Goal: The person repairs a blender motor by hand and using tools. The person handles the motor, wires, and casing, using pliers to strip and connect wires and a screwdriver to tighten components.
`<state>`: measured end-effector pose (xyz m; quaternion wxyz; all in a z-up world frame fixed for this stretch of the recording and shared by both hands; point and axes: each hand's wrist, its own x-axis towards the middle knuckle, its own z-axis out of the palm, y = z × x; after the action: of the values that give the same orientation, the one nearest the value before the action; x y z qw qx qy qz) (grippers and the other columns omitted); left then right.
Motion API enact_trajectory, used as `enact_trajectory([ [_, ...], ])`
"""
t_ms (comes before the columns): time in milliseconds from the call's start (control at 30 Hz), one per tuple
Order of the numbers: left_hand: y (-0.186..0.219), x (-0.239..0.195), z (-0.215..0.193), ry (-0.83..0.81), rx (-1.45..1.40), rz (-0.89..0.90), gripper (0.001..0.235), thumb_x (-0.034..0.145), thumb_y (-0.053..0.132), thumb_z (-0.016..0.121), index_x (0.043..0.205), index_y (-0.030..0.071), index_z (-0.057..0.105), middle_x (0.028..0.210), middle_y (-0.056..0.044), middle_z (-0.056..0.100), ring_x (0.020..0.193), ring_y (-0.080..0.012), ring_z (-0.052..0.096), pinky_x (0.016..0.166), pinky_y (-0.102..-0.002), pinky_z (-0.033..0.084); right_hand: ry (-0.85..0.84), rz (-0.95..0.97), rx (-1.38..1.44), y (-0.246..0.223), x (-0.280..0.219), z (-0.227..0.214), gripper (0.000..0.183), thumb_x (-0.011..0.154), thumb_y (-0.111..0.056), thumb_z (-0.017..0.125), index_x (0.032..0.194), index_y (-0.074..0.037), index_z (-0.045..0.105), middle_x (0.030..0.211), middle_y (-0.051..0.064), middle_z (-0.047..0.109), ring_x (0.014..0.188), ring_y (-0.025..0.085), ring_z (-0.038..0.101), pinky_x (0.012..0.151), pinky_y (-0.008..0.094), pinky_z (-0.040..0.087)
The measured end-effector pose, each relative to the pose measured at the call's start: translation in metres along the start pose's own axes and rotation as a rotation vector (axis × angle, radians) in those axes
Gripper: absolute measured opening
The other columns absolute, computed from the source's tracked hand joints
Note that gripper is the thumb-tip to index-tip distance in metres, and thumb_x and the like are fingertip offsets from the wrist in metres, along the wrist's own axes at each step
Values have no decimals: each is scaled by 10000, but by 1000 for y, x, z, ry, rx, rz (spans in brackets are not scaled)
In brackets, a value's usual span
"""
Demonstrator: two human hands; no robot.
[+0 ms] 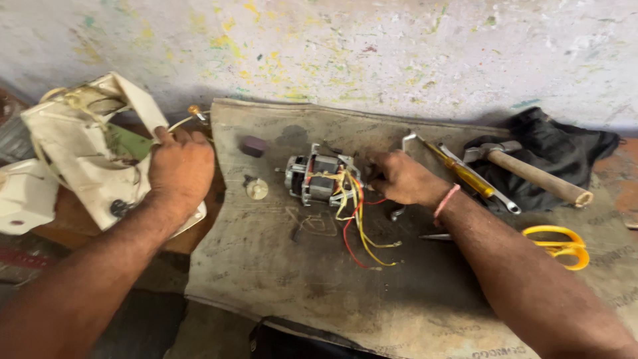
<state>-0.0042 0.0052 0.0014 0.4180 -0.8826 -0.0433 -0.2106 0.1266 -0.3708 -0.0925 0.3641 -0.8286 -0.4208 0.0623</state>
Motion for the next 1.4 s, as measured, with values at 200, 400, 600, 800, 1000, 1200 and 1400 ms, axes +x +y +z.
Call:
enact_trajectory([
  [200,8,1,21,-103,-193,33,224,851,129,657,987,-40,711,992,-196,713,1089,-368,617,685,-376,602,-8,51,21,-5,-3,-1,242,773,-52,735,969,-1,602,834,193,740,790,331,741,710,439,557],
  [400,-1,11,13,-51,-93,172,220,877,140,622,1016,-14,694,1054,-191,690,1102,-358,588,839,-368,604,-5,13,28,-1,-1,0,258,770,-45,739,973,3,587,843,185,740,802,318,736,696,426,553],
  [600,-17,16,9,36,-53,382,210,862,141,623,1007,1,681,1065,-162,668,1147,-363,588,841,-356,612,-3,9,49,0,-2,0,227,768,-27,731,954,-6,601,834,155,736,793,265,733,708,399,557],
  [800,-37,15,4,34,-39,481,150,874,130,618,954,13,666,1020,-151,658,1093,-333,613,837,-357,621,-25,68,57,-2,-2,0,206,773,-20,741,944,-21,627,803,133,736,764,250,720,713,404,552],
  [1000,-58,7,-59,-57,-192,404,96,889,78,614,924,-4,652,1031,-151,639,1108,-323,605,707,-353,636,-49,88,22,-3,-3,-5,236,791,-70,783,965,-26,630,802,130,740,744,244,703,705,404,543],
  [1200,-70,-5,-136,273,-386,448,108,874,69,643,849,-35,657,957,-160,615,1083,-317,604,691,-355,625,103,-15,75,-10,-8,-16,175,853,-82,746,1008,-34,679,848,81,773,780,174,730,739,355,583],
  [1400,-19,9,-174,663,-610,730,101,991,67,690,940,-19,692,916,-105,568,953,-252,573,604,-232,552,191,-342,571,-42,-20,-37,500,865,-222,740,1282,-22,551,1270,39,604,1188,159,575,918,325,529],
])
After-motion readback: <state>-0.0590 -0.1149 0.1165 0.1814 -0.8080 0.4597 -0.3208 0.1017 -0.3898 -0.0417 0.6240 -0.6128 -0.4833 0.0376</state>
